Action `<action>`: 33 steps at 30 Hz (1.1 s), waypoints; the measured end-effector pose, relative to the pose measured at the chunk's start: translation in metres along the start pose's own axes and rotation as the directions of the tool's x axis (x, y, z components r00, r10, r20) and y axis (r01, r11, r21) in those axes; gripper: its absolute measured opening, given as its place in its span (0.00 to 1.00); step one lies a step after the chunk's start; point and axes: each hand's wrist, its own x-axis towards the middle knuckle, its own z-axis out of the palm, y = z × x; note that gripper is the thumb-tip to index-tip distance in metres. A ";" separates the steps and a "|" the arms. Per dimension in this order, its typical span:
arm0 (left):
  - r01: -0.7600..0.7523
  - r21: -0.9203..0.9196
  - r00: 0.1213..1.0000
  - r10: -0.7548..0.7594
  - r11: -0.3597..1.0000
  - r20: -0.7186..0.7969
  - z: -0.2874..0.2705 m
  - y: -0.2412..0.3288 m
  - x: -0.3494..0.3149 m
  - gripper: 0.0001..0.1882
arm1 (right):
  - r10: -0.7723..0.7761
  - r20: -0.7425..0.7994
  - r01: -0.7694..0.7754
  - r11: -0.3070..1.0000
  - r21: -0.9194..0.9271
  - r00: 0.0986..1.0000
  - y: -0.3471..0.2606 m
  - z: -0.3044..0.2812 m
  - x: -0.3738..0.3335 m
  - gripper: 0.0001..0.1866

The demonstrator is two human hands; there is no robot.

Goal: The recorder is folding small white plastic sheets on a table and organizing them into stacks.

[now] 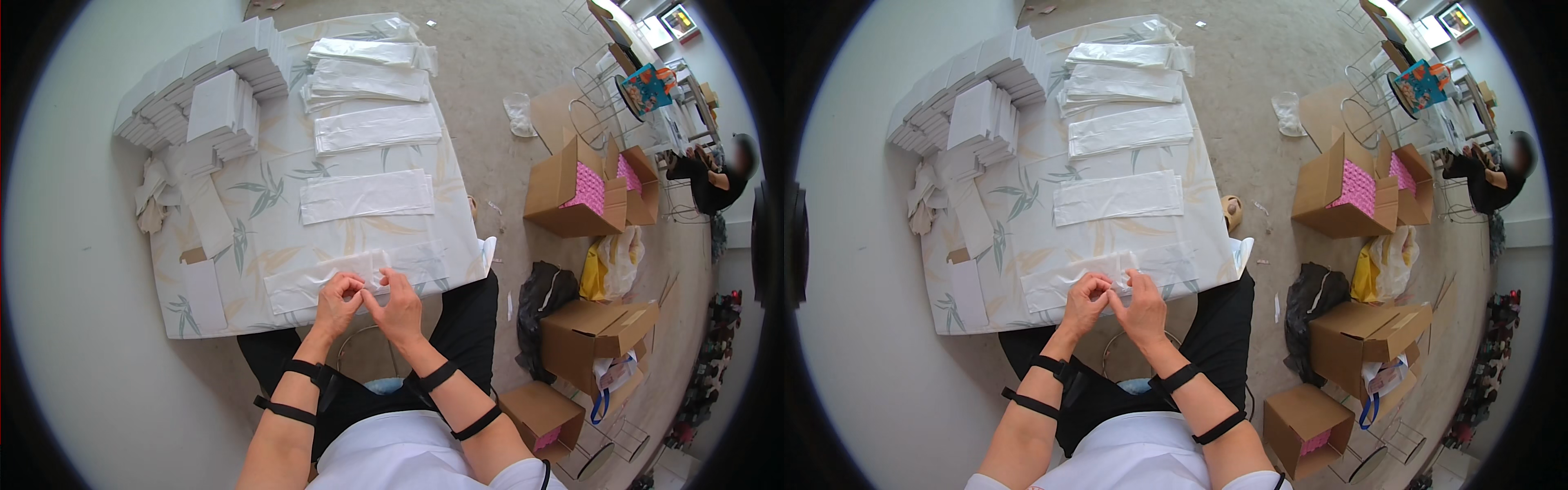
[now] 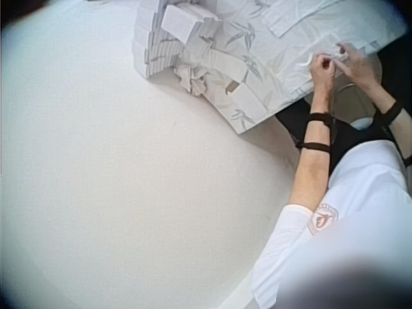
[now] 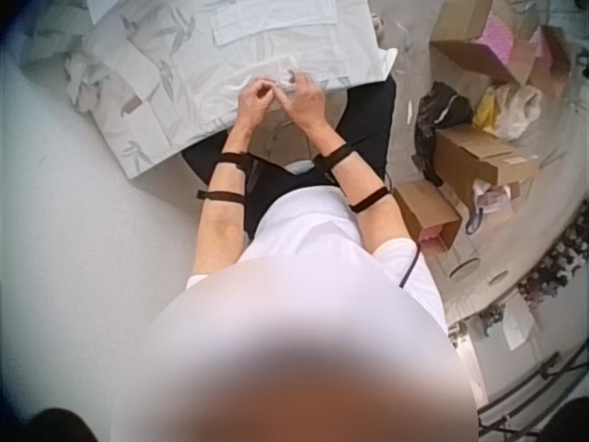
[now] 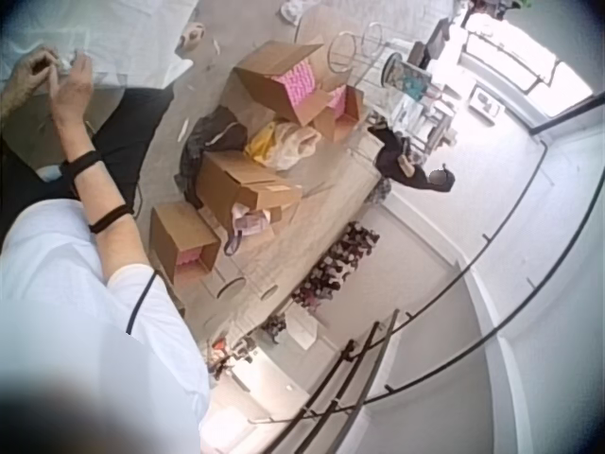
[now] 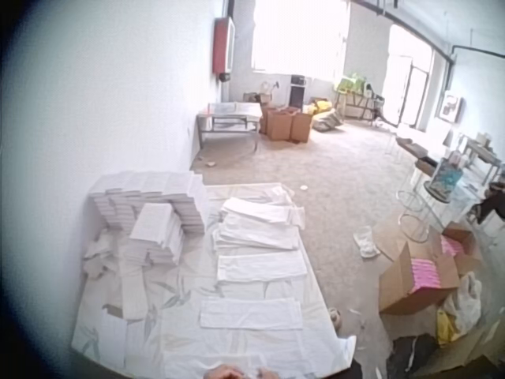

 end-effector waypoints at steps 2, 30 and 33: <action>0.002 0.025 1.000 -0.002 1.000 0.013 0.003 0.006 0.002 0.03 | 0.101 0.042 -0.102 0.995 0.008 0.994 0.011 0.005 0.001 0.17; 0.155 -0.002 0.988 -0.155 0.988 -0.017 0.003 -0.003 0.009 0.10 | 0.226 0.000 -0.217 0.934 -0.283 0.974 0.009 0.010 0.020 0.31; 0.160 -0.015 0.987 -0.160 0.987 0.000 0.005 0.001 0.010 0.10 | 0.199 -0.178 -0.251 0.905 -0.343 0.964 0.030 0.006 0.033 0.26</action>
